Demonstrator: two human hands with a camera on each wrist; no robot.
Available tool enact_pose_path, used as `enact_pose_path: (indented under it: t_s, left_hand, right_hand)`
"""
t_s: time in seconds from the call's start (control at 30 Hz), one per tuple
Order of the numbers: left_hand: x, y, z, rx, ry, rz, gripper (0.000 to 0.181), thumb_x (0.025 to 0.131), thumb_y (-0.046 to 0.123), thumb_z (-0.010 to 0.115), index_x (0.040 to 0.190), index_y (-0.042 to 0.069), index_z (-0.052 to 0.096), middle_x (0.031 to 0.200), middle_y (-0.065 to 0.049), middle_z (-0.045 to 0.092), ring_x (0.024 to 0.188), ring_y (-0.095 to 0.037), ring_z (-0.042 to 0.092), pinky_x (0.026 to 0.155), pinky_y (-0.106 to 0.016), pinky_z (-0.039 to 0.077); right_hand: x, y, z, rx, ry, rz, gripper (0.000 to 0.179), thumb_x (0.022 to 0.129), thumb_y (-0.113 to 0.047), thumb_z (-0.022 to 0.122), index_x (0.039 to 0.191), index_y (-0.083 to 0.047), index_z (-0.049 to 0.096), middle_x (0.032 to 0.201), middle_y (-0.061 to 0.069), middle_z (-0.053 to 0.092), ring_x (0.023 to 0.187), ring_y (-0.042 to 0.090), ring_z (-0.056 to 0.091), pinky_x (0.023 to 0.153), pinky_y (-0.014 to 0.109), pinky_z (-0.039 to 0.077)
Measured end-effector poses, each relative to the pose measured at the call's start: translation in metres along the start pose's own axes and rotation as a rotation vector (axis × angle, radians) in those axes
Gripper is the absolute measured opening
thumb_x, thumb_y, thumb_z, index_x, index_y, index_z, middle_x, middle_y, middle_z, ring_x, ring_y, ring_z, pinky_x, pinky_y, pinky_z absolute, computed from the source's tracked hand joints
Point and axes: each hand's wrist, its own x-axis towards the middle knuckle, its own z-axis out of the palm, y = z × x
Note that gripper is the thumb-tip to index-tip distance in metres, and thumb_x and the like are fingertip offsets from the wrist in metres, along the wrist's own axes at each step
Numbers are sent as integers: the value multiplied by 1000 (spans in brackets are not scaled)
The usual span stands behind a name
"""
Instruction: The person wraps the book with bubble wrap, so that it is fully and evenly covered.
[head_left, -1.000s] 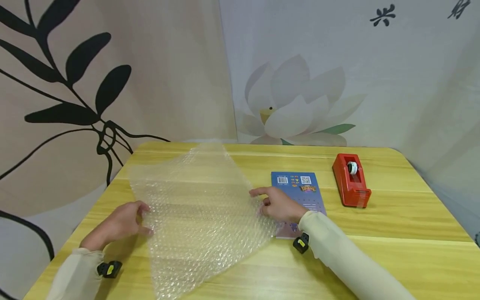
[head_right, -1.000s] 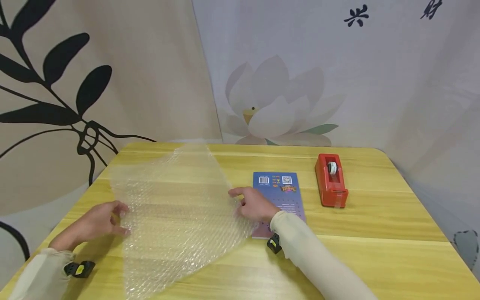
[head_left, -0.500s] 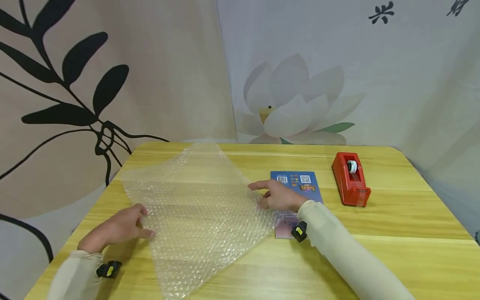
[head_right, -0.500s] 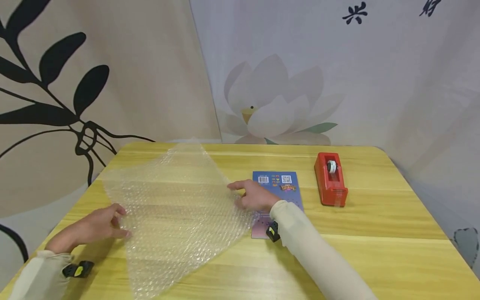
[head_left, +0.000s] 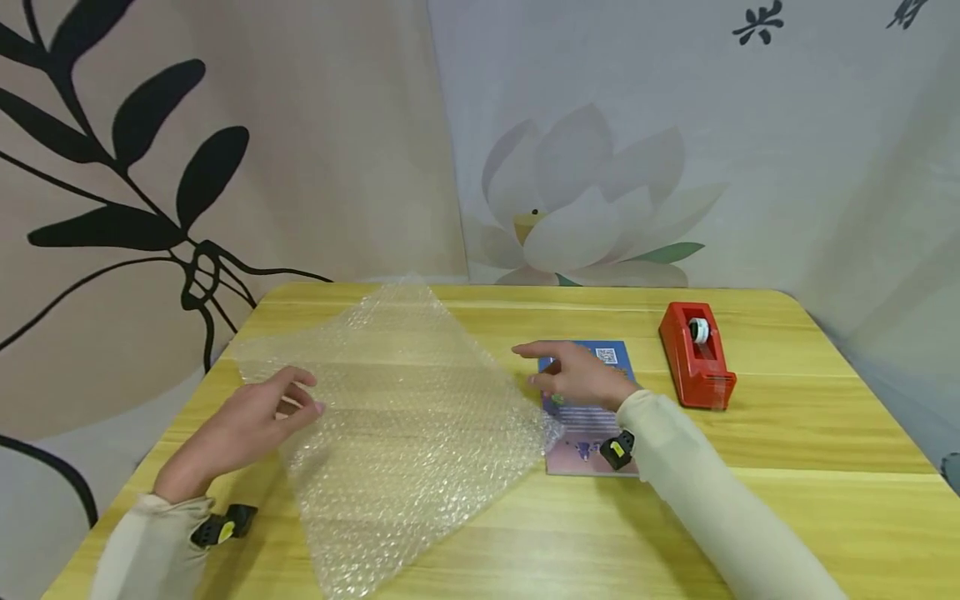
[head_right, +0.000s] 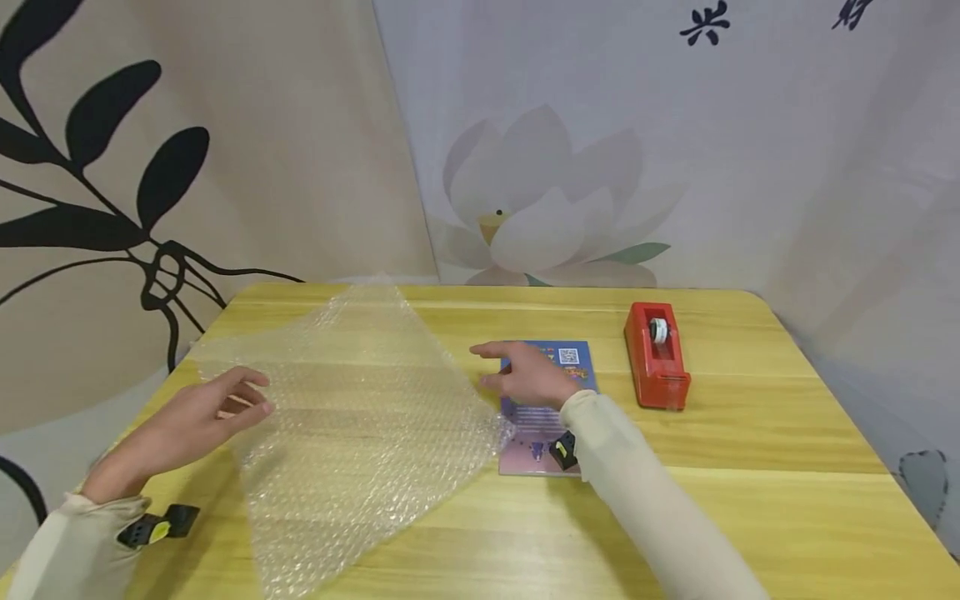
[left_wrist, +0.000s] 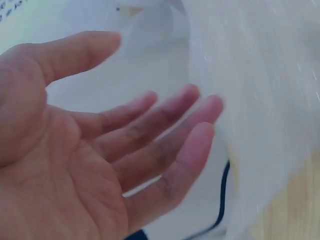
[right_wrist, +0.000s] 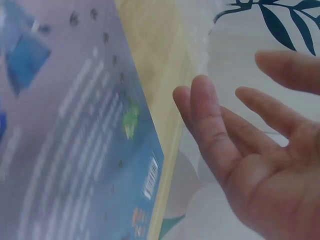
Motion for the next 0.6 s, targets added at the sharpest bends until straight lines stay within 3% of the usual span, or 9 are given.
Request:
enact_pose_path:
  t_s: [0.1, 0.3, 0.6]
  left_hand:
    - [7, 11, 5, -68, 29, 83, 42, 103, 32, 58, 131, 1, 53, 126, -19, 66, 115, -39, 66, 91, -50, 58]
    - [28, 30, 23, -195, -19, 169, 42, 103, 28, 58, 135, 2, 52, 141, -24, 57, 130, -45, 57, 103, -55, 51]
    - [55, 55, 44, -381, -146, 194, 49, 104, 24, 56, 146, 3, 43, 153, -22, 46, 140, -42, 49, 110, -49, 48]
  right_hand:
    - [-5, 0, -5, -46, 32, -5, 54, 99, -17, 59, 152, -21, 46, 157, 11, 47, 108, 27, 69, 81, 39, 59]
    - [-17, 6, -14, -87, 82, 8, 54, 99, -21, 62, 151, -19, 47, 156, 12, 47, 122, 33, 63, 88, 41, 59]
    - [-36, 22, -20, -104, 147, 1, 59, 98, -17, 64, 152, -9, 43, 147, 23, 53, 118, 35, 64, 92, 45, 59]
